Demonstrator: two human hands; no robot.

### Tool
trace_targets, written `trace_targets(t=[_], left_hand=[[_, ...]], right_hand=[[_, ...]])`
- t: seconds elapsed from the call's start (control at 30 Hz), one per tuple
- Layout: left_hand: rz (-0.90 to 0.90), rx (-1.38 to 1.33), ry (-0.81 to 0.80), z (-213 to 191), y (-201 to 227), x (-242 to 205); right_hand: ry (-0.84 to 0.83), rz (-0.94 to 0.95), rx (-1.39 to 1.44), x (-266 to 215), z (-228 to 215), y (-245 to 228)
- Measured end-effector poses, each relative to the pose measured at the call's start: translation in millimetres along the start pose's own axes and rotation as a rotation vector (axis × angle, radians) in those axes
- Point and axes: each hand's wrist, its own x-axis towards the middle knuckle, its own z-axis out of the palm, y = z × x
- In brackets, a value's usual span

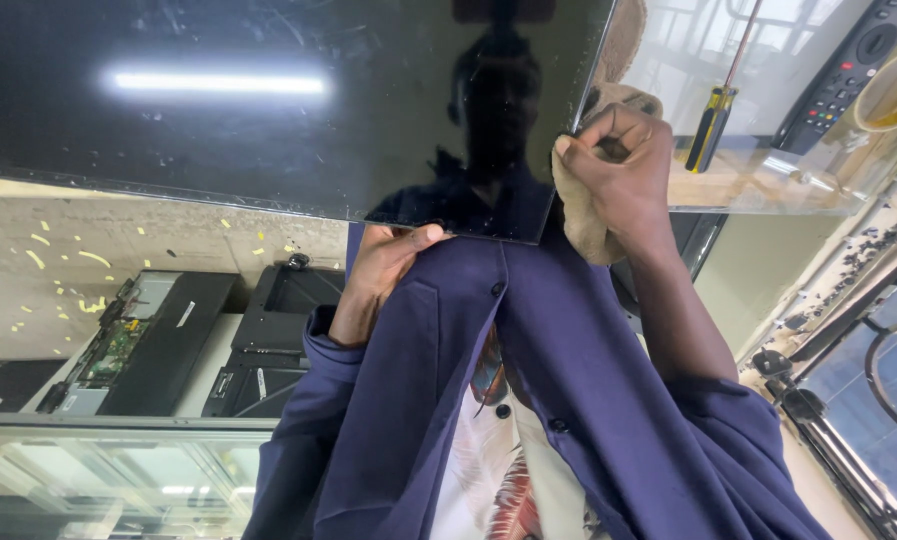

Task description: The person cleans the edges and screen of a flat-screen television using a beige cloth. They wipe the top, side, and bottom bezels, then move to the screen surface, and finally lift the television to wipe the bottom edge.

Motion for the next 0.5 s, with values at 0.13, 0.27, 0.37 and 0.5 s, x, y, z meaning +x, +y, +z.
trace_targets(t=[0.13, 0.27, 0.37, 0.5], left_hand=[[-0.007, -0.014, 0.004, 0, 4, 0], [-0.008, -0.007, -0.004, 12, 16, -3], [-0.03, -0.008, 0.001, 26, 27, -7], [-0.027, -0.014, 0.008, 18, 18, -7]], right_hand=[[-0.029, 0.034, 0.064, -8, 4, 11], [-0.042, 0.041, 0.037, -8, 4, 17], [-0.042, 0.039, 0.047, -6, 5, 16], [-0.026, 0.049, 0.103, -1, 4, 22]])
